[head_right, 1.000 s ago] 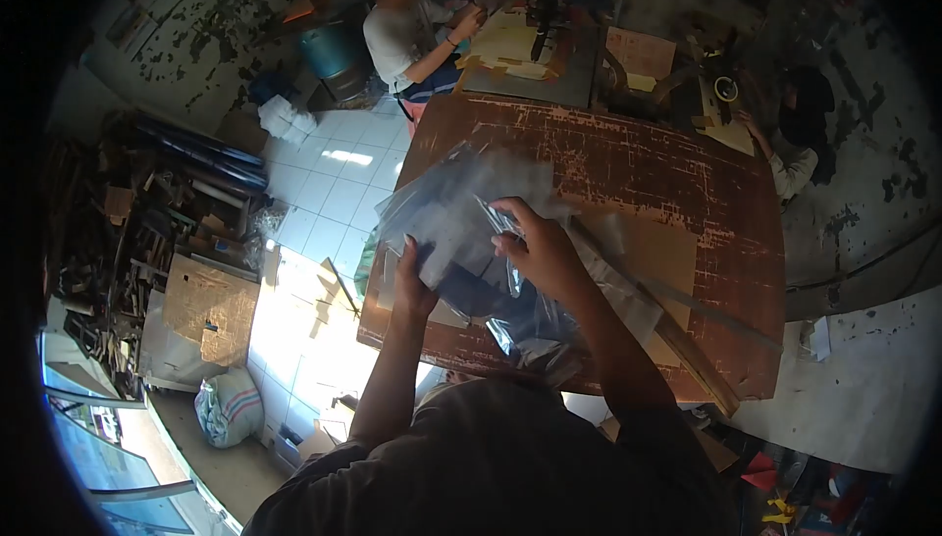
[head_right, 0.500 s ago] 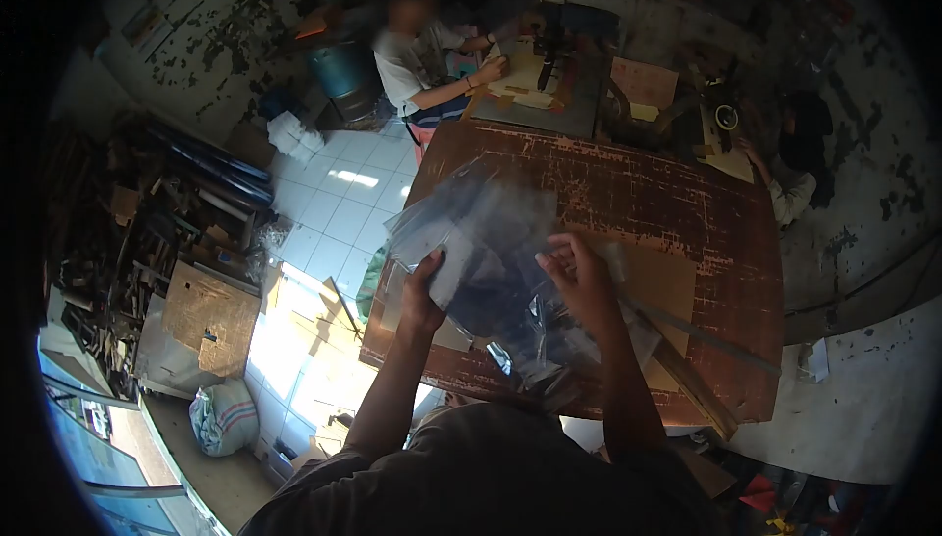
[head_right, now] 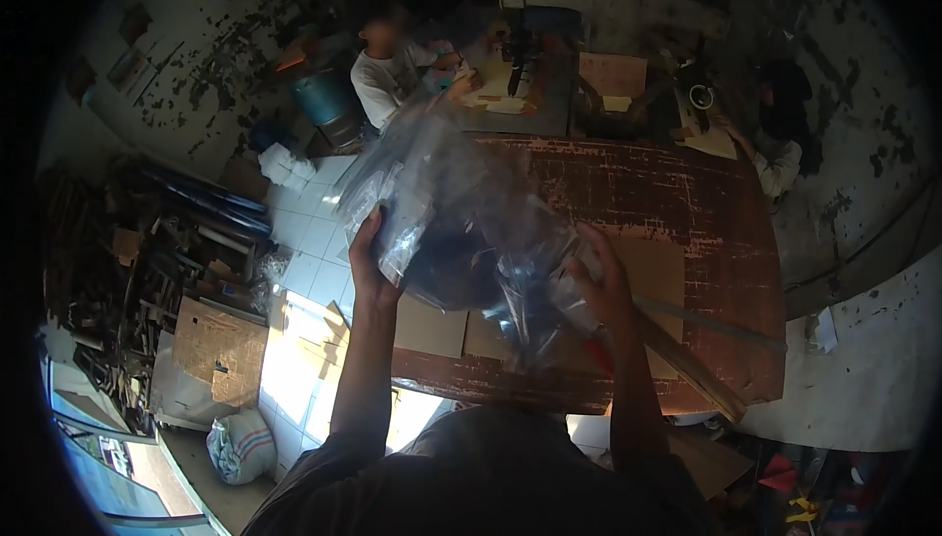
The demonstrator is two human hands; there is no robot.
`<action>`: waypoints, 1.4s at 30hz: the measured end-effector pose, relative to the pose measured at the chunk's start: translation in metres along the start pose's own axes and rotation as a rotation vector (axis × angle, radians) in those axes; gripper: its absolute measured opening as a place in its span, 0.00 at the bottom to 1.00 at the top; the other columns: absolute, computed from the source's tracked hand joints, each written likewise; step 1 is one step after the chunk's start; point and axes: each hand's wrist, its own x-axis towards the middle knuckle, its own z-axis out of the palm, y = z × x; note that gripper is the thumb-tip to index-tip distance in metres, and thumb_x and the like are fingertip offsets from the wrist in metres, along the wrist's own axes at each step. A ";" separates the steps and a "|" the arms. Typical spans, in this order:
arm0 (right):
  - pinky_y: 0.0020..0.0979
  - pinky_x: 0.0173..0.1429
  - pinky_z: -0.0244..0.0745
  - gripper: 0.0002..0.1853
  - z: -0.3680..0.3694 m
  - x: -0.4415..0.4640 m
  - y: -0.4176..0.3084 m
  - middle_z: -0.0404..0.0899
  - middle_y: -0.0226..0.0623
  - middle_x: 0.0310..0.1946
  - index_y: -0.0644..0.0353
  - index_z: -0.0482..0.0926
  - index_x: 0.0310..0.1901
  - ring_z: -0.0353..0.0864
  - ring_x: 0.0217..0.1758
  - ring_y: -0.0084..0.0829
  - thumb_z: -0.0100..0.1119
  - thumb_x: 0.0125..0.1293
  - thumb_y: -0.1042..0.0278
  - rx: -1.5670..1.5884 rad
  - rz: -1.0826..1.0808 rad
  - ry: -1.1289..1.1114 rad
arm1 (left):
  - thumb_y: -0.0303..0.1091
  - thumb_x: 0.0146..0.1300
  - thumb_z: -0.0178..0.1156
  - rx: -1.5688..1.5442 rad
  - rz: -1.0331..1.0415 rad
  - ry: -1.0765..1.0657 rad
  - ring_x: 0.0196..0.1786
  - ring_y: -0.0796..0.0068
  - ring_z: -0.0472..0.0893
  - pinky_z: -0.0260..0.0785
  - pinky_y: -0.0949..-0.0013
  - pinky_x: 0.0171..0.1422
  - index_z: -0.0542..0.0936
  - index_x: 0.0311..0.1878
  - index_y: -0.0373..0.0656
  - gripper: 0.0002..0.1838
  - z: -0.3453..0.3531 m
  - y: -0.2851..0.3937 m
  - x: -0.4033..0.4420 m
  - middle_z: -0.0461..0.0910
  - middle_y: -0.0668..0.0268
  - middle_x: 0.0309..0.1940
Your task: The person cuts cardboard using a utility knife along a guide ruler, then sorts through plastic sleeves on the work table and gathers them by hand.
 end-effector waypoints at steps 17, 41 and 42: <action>0.35 0.67 0.73 0.40 0.047 0.135 -0.118 0.83 0.39 0.54 0.63 0.70 0.70 0.81 0.60 0.31 0.71 0.66 0.44 -0.011 0.027 -0.673 | 0.33 0.63 0.64 0.143 -0.054 0.013 0.55 0.64 0.84 0.78 0.61 0.60 0.70 0.67 0.34 0.30 0.003 -0.023 -0.050 0.81 0.56 0.54; 0.30 0.57 0.76 0.33 0.142 0.182 -0.269 0.84 0.35 0.48 0.62 0.79 0.59 0.83 0.51 0.26 0.75 0.62 0.45 0.002 -0.177 -0.215 | 0.37 0.72 0.59 -0.137 0.038 -0.303 0.51 0.61 0.86 0.82 0.58 0.58 0.76 0.59 0.33 0.20 0.042 0.103 0.010 0.83 0.53 0.51; 0.30 0.55 0.78 0.35 0.156 0.185 -0.286 0.84 0.37 0.47 0.63 0.79 0.59 0.84 0.50 0.27 0.76 0.59 0.43 -0.066 -0.194 -0.223 | 0.39 0.72 0.60 -0.226 -0.005 -0.324 0.50 0.60 0.86 0.82 0.57 0.58 0.76 0.59 0.33 0.21 0.039 0.119 0.016 0.83 0.53 0.50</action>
